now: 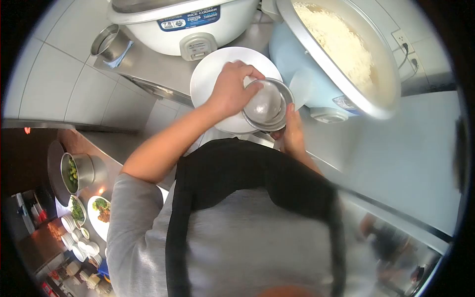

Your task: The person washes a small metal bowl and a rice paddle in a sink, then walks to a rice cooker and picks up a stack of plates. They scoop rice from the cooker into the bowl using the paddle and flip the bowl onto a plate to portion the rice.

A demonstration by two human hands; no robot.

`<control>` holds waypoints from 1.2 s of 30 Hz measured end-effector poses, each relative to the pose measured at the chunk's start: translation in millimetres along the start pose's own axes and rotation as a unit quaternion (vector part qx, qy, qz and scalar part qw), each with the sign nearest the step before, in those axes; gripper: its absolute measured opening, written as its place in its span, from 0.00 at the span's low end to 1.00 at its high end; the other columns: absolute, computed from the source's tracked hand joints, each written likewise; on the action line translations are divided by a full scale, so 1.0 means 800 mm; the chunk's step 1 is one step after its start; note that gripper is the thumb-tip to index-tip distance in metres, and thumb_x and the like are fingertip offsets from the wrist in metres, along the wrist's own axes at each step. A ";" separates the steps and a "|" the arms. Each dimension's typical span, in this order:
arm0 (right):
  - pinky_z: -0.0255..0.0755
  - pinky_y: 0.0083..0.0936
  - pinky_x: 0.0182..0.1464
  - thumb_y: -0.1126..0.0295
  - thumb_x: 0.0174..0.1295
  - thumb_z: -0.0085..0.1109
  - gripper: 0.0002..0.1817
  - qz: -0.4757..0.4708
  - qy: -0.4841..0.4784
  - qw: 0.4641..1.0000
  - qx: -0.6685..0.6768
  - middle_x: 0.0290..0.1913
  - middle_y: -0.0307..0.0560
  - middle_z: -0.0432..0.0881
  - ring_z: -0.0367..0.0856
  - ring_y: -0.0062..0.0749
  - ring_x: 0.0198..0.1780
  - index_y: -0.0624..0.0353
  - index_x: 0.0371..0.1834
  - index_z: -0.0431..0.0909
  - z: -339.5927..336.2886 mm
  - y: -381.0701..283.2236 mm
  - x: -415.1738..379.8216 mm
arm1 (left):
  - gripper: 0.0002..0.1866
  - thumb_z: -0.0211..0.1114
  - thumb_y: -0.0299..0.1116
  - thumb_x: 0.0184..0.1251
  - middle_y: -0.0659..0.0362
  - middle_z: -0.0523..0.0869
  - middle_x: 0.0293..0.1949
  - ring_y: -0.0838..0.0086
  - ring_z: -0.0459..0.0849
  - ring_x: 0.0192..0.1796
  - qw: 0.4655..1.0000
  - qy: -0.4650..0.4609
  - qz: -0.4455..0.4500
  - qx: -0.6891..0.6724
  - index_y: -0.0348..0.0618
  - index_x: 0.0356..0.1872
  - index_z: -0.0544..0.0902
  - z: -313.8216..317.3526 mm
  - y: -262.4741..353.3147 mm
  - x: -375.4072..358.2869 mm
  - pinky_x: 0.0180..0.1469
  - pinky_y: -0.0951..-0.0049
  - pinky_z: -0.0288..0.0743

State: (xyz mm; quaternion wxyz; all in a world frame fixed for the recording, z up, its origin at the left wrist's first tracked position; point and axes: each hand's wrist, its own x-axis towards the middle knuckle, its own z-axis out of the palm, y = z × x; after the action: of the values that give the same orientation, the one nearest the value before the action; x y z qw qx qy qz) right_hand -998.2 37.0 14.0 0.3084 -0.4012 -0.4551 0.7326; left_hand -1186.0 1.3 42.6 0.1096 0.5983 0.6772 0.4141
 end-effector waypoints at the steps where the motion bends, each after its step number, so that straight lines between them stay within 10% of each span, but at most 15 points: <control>1: 0.59 0.18 0.23 0.50 0.68 0.41 0.23 -0.011 -0.004 1.000 -0.013 0.35 0.40 0.73 0.67 0.20 0.25 0.58 0.54 0.64 -0.002 0.003 -0.002 | 0.16 0.69 0.32 0.50 0.56 0.75 0.38 0.67 0.72 0.43 0.999 0.031 0.012 0.003 0.46 0.42 0.80 0.006 0.003 -0.005 0.47 0.68 0.68; 7: 0.66 0.25 0.41 0.55 0.68 0.41 0.21 -0.179 0.103 0.918 -0.338 0.39 0.45 0.72 0.70 0.28 0.39 0.63 0.52 0.66 -0.106 0.060 -0.034 | 0.24 0.70 0.36 0.50 0.51 0.71 0.46 0.63 0.70 0.49 0.981 0.186 0.024 0.055 0.43 0.48 0.73 -0.019 -0.028 -0.009 0.50 0.65 0.67; 13: 0.59 0.34 0.61 0.52 0.66 0.45 0.28 -0.155 0.321 0.932 -0.064 0.55 0.49 0.69 0.66 0.36 0.58 0.61 0.62 0.58 -0.232 0.069 -0.113 | 0.23 0.72 0.38 0.49 0.55 0.79 0.29 0.68 0.79 0.31 0.959 0.004 -0.282 0.032 0.40 0.43 0.72 -0.057 -0.134 -0.069 0.37 0.68 0.74; 21: 0.61 0.21 0.21 0.47 0.64 0.48 0.22 -0.050 0.358 0.911 -0.200 0.27 0.38 0.70 0.65 0.19 0.26 0.59 0.35 0.73 -0.305 0.051 -0.051 | 0.16 0.71 0.37 0.49 0.56 0.80 0.24 0.66 0.81 0.28 0.950 0.026 -0.309 0.045 0.39 0.32 0.75 -0.038 -0.157 -0.071 0.34 0.67 0.73; 25: 0.58 0.17 0.21 0.49 0.64 0.50 0.22 -0.304 0.451 0.692 -0.474 0.22 0.37 0.70 0.64 0.15 0.21 0.60 0.37 0.77 -0.283 0.045 -0.060 | 0.14 0.68 0.35 0.50 0.54 0.81 0.24 0.62 0.81 0.29 0.951 0.042 -0.295 0.079 0.39 0.32 0.75 -0.037 -0.151 -0.062 0.35 0.65 0.73; 28: 0.69 0.20 0.37 0.56 0.63 0.54 0.20 0.047 0.251 0.913 -0.318 0.34 0.45 0.80 0.75 0.23 0.33 0.64 0.44 0.77 -0.183 0.030 -0.083 | 0.12 0.66 0.33 0.52 0.53 0.81 0.24 0.60 0.81 0.30 0.953 0.069 -0.271 0.119 0.39 0.32 0.75 -0.042 -0.136 -0.058 0.36 0.65 0.73; 30: 0.73 0.26 0.40 0.59 0.65 0.50 0.21 0.093 0.068 0.987 -0.108 0.38 0.49 0.80 0.78 0.31 0.38 0.65 0.52 0.73 -0.137 0.057 -0.058 | 0.11 0.65 0.33 0.53 0.53 0.81 0.24 0.61 0.82 0.30 0.956 0.088 -0.252 0.121 0.38 0.32 0.75 -0.049 -0.126 -0.054 0.36 0.65 0.73; 32: 0.71 0.37 0.53 0.66 0.68 0.45 0.26 0.108 -0.060 0.986 0.114 0.55 0.57 0.70 0.75 0.43 0.49 0.67 0.65 0.54 -0.089 0.061 -0.029 | 0.10 0.63 0.33 0.55 0.54 0.81 0.26 0.63 0.82 0.30 0.960 0.108 -0.240 0.091 0.38 0.32 0.74 -0.054 -0.122 -0.050 0.36 0.66 0.73; 36: 0.68 0.38 0.57 0.68 0.68 0.43 0.27 0.115 -0.045 0.985 0.118 0.58 0.56 0.67 0.71 0.43 0.55 0.70 0.66 0.51 -0.048 0.049 -0.015 | 0.13 0.60 0.29 0.58 0.54 0.80 0.33 0.67 0.81 0.34 0.935 0.102 -0.308 -0.145 0.40 0.42 0.70 -0.050 -0.154 -0.048 0.31 0.68 0.74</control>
State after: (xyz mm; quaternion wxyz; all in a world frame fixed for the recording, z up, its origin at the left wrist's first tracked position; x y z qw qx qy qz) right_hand -962.4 27.7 -28.6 0.2463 -0.3780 -0.3302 0.8291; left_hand -1290.4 -43.2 -30.3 0.2478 0.2925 0.7686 0.5121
